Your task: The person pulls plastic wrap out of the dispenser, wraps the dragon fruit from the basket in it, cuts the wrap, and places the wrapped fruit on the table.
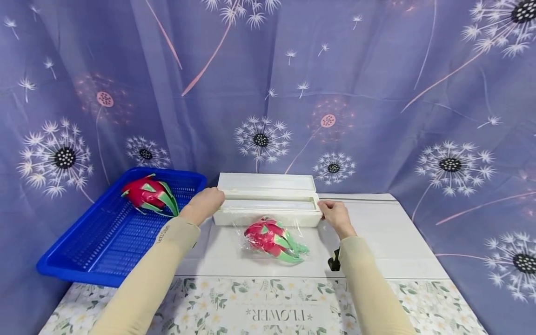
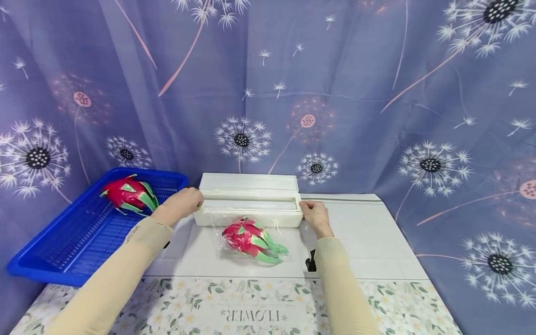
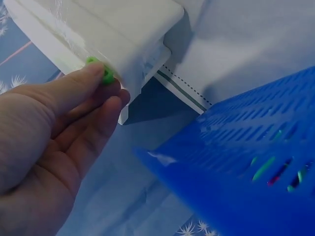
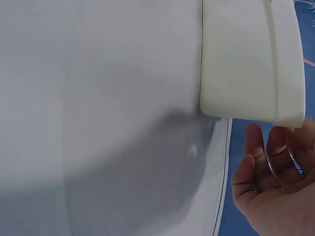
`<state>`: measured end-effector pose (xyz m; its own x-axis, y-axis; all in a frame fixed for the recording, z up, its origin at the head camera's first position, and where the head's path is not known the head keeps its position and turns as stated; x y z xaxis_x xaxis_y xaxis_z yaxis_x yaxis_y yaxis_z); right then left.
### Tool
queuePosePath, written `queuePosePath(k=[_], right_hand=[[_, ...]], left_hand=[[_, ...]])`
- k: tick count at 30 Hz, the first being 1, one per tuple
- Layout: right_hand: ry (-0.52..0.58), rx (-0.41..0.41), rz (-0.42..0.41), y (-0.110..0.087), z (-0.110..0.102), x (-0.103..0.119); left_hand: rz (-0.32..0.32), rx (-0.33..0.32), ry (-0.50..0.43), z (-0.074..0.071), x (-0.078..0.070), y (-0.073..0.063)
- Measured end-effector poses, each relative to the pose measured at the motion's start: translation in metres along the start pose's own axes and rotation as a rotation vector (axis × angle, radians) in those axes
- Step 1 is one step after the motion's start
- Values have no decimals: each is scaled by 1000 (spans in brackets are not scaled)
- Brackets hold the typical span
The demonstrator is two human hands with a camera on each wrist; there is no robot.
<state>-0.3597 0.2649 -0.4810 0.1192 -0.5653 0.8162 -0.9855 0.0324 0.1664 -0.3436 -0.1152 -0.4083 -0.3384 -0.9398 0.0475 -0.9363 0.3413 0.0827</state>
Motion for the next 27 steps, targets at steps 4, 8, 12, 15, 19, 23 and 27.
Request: queuePosePath(k=[4, 8, 12, 15, 19, 23, 27], right_hand=[[-11, -13, -2, -1, 1, 1], [-10, -14, -10, -1, 1, 3], [7, -8, -1, -2, 2, 2], [13, -15, 3, -2, 3, 1], [-9, -36, 2, -2, 3, 1], [-59, -46, -15, -5, 3, 3], [-170, -108, -42, -12, -3, 9]], left_hand=[[0, 2, -25, -3, 2, -2], [-17, 9, -80, -2, 3, -2], [-41, 15, -128, -1, 4, -3], [-57, -21, -91, 1, 5, -5], [-87, -77, -18, 2, 4, -9], [-173, -69, -68, 3, 5, -14], [-276, -86, -197, 0, 5, -24]])
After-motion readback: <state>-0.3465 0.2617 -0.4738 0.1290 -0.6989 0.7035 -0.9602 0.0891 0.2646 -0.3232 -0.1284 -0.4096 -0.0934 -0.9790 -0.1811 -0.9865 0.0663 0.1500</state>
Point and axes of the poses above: each hand's wrist, its own y-axis towards the middle knuckle, its own z-axis out of the palm, x = y × z, the point moved 5 cm from there along y, towards the middle knuckle, and after that the axes turned 12 degrees about -z, right-handed, at the moved point
